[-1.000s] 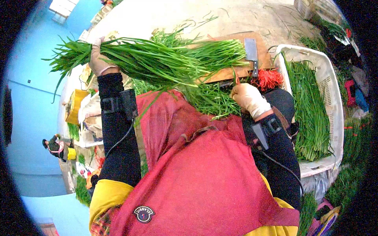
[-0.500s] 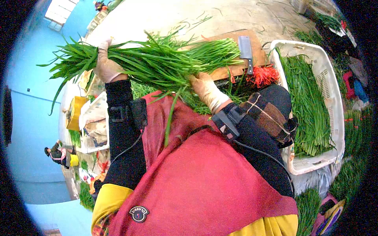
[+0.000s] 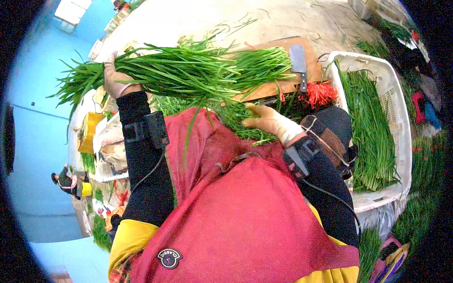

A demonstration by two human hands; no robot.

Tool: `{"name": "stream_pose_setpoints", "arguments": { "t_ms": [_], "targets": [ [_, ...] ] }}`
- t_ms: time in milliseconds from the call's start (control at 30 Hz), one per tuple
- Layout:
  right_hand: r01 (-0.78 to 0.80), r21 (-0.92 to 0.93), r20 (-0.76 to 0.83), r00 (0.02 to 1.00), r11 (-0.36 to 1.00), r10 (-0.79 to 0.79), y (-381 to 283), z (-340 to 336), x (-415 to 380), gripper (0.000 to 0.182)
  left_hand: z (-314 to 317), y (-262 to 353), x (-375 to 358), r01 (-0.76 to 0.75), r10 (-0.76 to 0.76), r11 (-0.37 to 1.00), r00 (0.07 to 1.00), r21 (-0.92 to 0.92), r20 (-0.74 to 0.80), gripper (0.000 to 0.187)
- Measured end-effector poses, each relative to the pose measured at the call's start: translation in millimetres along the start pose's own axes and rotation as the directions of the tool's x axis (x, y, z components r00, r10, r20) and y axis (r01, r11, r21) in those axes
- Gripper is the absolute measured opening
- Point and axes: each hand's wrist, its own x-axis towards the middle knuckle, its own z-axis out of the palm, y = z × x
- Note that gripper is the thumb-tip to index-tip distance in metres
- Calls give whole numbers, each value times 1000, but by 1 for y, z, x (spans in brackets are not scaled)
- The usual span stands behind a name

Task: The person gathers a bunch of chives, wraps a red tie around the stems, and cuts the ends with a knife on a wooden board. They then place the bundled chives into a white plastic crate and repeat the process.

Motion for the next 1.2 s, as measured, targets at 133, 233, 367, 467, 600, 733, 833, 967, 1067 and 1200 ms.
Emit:
{"name": "stream_pose_setpoints", "arguments": {
  "t_ms": [133, 233, 367, 467, 600, 733, 833, 967, 1067, 1200],
  "targets": [
    [290, 248, -130, 956, 925, -265, -42, 28, 38, 42, -5, -16, 2, -50, 49, 989, 999, 136, 11, 19],
    [48, 131, -160, 987, 990, -27, -50, 19, 20, 30, -6, -12, 4, -6, 5, 998, 1000, -63, -10, 16],
    [-174, -380, -80, 985, 909, 155, 42, -12, 11, 21, -10, -4, 12, -25, 24, 998, 999, -51, -30, 15],
    [74, -157, -388, 912, 985, -131, 44, -16, 0, 33, -20, -5, 18, -92, 84, 991, 993, 98, 84, 22],
    [427, -451, -419, 675, 784, -608, -77, -26, -5, 36, -8, -10, 0, -117, 108, 988, 990, 102, 92, 21],
    [-76, -501, -191, 981, 862, -25, -125, -12, 22, 56, 15, -17, -33, -241, 236, 968, 969, 67, 70, 19],
    [113, -237, -234, 957, 965, -169, -73, 8, 47, 51, 13, -19, -38, -251, 252, 954, 968, 160, 14, 13],
    [-87, -528, -236, 970, 844, -48, -56, 10, 29, 35, 12, -6, -42, -161, 176, 964, 983, 213, -54, 14],
    [-230, -704, -242, 967, 672, 77, -6, -7, 16, 30, -9, -10, -16, -175, 167, 979, 983, 105, 78, 21],
    [-212, -674, -183, 976, 708, 118, 5, -29, -20, 26, -20, -6, -9, -123, 116, 988, 990, 93, 77, 23]
  ]
}}
